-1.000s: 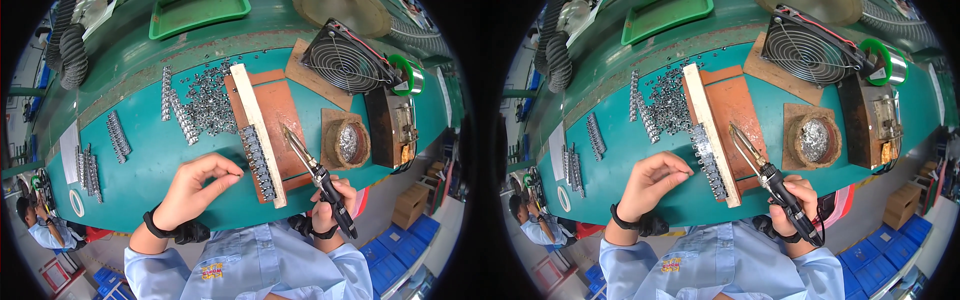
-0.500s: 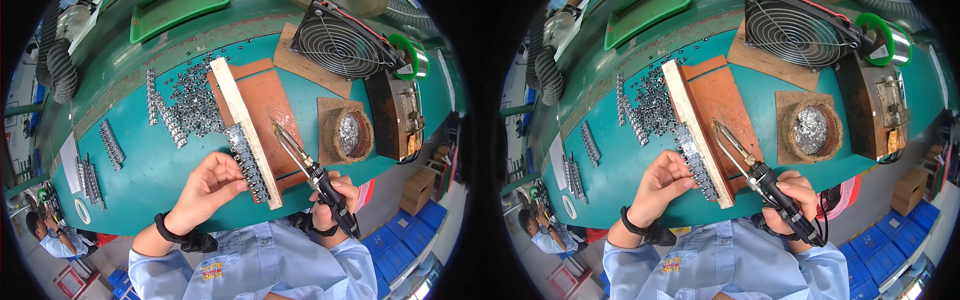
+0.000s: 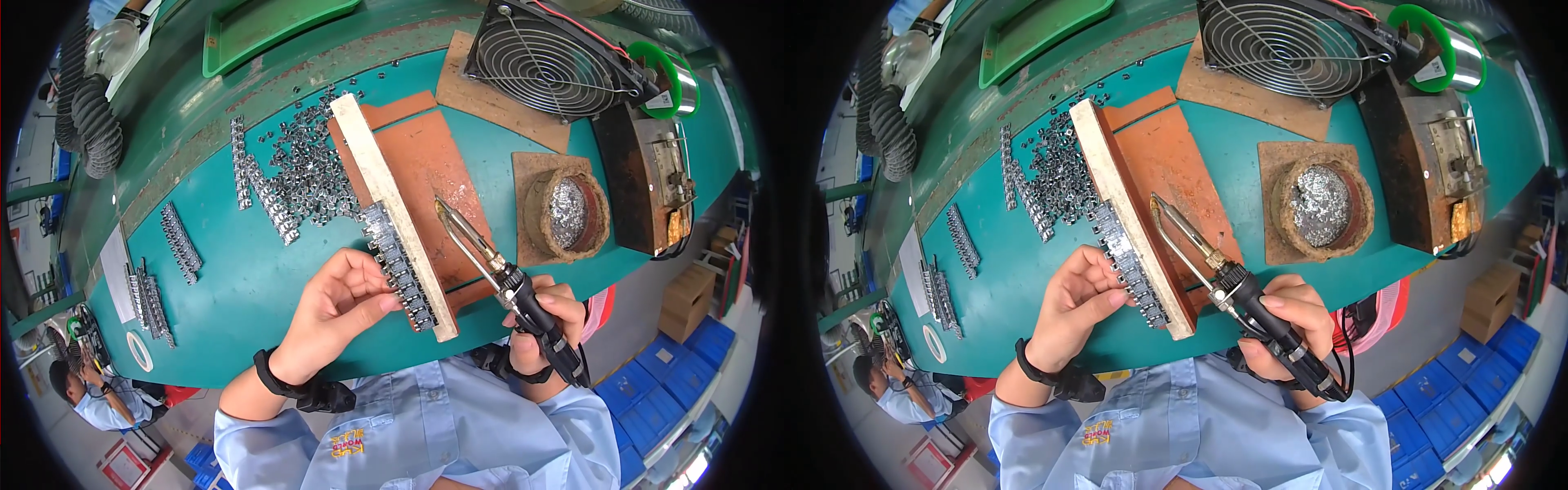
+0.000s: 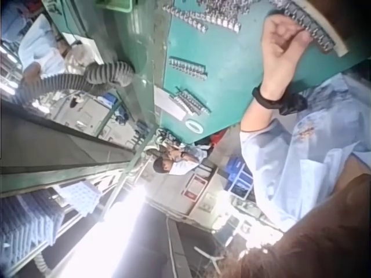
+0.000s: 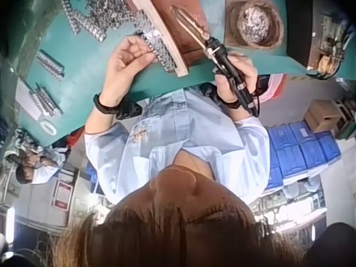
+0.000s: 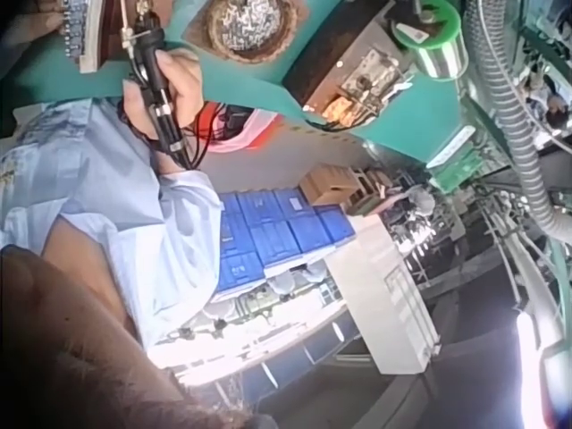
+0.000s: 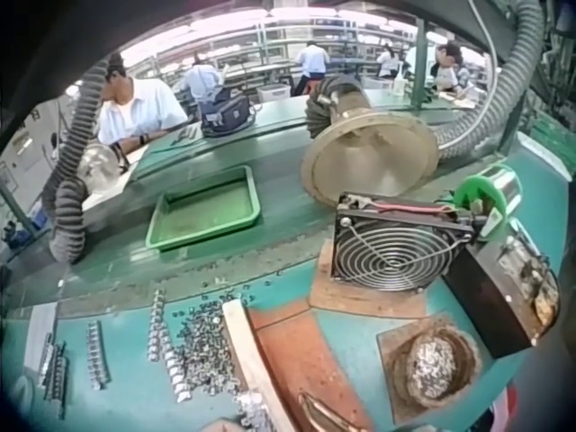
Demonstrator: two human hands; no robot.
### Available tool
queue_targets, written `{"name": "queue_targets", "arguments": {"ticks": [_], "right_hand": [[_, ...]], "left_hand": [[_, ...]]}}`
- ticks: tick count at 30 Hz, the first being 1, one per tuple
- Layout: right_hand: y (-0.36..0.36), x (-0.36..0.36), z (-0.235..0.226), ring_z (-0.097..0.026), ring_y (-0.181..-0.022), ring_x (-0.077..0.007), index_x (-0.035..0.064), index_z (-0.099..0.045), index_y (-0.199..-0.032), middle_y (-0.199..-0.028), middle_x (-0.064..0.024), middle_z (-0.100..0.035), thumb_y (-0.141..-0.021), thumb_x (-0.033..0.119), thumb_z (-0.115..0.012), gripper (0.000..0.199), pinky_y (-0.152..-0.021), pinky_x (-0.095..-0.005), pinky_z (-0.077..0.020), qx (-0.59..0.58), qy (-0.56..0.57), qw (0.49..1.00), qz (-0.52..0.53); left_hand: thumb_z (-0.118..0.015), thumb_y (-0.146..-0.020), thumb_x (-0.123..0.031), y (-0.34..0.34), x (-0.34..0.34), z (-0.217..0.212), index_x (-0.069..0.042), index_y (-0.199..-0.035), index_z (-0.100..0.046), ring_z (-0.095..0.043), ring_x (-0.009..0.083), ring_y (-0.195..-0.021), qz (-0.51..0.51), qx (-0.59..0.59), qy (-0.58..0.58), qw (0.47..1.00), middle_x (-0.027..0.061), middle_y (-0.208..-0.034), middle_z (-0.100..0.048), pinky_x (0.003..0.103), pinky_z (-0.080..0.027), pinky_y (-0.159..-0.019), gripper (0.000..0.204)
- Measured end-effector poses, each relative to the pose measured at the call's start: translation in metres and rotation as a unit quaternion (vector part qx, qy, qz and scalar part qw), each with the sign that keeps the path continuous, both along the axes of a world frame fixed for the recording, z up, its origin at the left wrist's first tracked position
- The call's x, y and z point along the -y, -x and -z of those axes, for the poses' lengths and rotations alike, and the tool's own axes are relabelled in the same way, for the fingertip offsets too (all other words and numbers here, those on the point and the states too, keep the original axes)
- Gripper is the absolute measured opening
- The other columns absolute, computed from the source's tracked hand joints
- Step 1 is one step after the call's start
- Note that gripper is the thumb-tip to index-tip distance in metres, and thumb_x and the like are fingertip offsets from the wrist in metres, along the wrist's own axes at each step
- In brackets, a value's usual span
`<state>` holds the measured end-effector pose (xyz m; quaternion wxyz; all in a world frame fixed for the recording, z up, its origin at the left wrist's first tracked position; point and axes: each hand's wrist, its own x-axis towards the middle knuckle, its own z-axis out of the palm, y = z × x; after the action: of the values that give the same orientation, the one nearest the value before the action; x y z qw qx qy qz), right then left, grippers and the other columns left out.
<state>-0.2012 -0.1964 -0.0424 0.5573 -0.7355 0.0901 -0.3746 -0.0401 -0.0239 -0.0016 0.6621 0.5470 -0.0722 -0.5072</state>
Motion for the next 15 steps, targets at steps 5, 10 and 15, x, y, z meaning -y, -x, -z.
{"name": "queue_targets", "arguments": {"ticks": [5,10,15], "right_hand": [[0.001,0.001,0.002,-0.05,-0.058,-0.0158,0.0029,-0.045,-0.102,-0.074,-0.0066,-0.05,-0.075,0.028,-0.066,0.042,-0.064,-0.0322,-0.0408,0.01,-0.005,1.0,-0.004],[0.004,0.0,-0.003,-0.049,-0.056,-0.0156,0.0025,-0.046,-0.1,-0.073,-0.0062,-0.05,-0.074,0.029,-0.066,0.042,-0.064,-0.0321,-0.0404,0.009,-0.009,1.0,-0.002],[0.023,0.002,-0.004,-0.051,-0.061,-0.019,0.0003,-0.049,-0.097,-0.075,-0.0091,-0.053,-0.068,0.024,-0.072,0.044,-0.059,-0.0329,-0.0422,0.034,-0.007,0.999,-0.039]], "left_hand": [[-0.055,-0.08,0.005,-0.003,0.001,-0.001,-0.005,-0.092,-0.043,-0.056,0.0103,-0.079,0.0,-0.029,-0.001,1.0,0.0013,-0.083,-0.053,0.023,-0.045,-0.072,0.02],[-0.056,-0.079,0.004,-0.003,0.0,0.001,-0.006,-0.09,-0.043,-0.057,0.0115,-0.078,0.002,-0.015,-0.001,1.0,0.0018,-0.081,-0.054,0.023,-0.046,-0.071,0.019],[-0.056,-0.079,0.004,-0.003,0.0,0.002,-0.005,-0.089,-0.043,-0.057,0.0113,-0.077,-0.006,-0.016,0.008,1.0,0.002,-0.08,-0.054,0.023,-0.046,-0.07,0.019]]}}
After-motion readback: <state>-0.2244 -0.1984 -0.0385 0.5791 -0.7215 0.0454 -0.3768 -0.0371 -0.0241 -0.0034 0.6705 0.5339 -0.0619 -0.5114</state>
